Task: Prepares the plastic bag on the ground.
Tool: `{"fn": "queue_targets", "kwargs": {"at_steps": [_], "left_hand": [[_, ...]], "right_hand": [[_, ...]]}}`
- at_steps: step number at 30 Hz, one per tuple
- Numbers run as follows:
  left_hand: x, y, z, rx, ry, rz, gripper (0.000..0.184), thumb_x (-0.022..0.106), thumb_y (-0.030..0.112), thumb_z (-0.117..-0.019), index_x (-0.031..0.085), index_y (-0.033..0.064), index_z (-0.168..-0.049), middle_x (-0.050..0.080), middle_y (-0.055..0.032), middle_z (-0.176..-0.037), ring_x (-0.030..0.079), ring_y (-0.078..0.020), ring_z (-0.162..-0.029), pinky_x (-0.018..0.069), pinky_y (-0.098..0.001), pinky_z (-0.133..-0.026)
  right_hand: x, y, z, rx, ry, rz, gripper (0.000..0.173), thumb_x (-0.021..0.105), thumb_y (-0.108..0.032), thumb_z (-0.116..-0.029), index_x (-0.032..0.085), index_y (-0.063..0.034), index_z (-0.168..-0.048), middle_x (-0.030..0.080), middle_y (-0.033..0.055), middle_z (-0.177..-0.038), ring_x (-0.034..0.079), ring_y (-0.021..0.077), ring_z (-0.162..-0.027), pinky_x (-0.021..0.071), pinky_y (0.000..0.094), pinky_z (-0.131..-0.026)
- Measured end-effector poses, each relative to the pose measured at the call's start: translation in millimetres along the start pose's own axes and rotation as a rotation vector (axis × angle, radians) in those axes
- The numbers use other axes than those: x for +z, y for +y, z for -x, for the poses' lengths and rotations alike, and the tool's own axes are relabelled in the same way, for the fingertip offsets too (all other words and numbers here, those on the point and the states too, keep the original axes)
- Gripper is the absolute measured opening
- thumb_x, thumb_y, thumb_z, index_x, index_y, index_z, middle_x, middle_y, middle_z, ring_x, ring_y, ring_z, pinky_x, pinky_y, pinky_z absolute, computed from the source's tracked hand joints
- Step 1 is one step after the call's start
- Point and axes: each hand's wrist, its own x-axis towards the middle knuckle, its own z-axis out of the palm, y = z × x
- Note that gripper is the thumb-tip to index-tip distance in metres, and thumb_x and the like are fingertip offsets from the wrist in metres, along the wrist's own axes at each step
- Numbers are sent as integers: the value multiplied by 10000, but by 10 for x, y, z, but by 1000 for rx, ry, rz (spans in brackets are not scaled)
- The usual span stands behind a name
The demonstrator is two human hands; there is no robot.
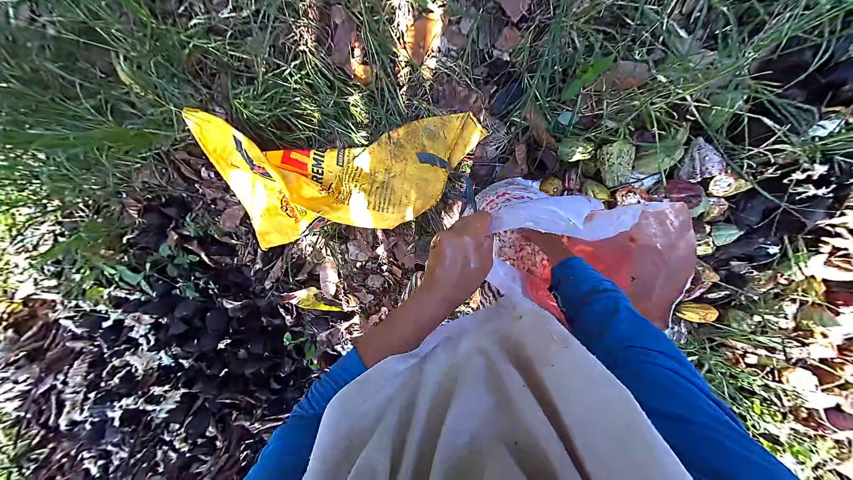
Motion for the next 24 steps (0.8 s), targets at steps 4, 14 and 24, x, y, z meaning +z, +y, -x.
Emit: {"fn": "queue_targets", "kwargs": {"at_steps": [4,14,24], "left_hand": [[8,-44,3,44,5,18,149,573,6,-977,698,-73,-955,714,-220,-870,727,-335,-791,592,-444,-717],[-53,-12,-55,35,-111,29,171,545,0,-992,682,-102,-995,702,-255,-911,717,-385,-841,575,-517,-763],[-76,-74,-103,81,-98,9,186,536,-1,-991,697,-93,-999,716,-243,-910,723,-367,-847,577,-493,-778]], "right_hand": [[-476,-1188,591,211,-258,339,434,402,-146,-1122,450,137,-1447,435,305,-1537,408,371,-1455,264,460,-1217],[-394,-84,0,45,-191,232,379,484,-179,-1086,602,116,-1292,622,357,-1254,606,492,-1192,426,629,-1060],[-1211,-572,1273,-299,-201,104,120,583,41,-948,671,58,-1028,676,175,-974,651,263,-905,533,467,-852]]}}
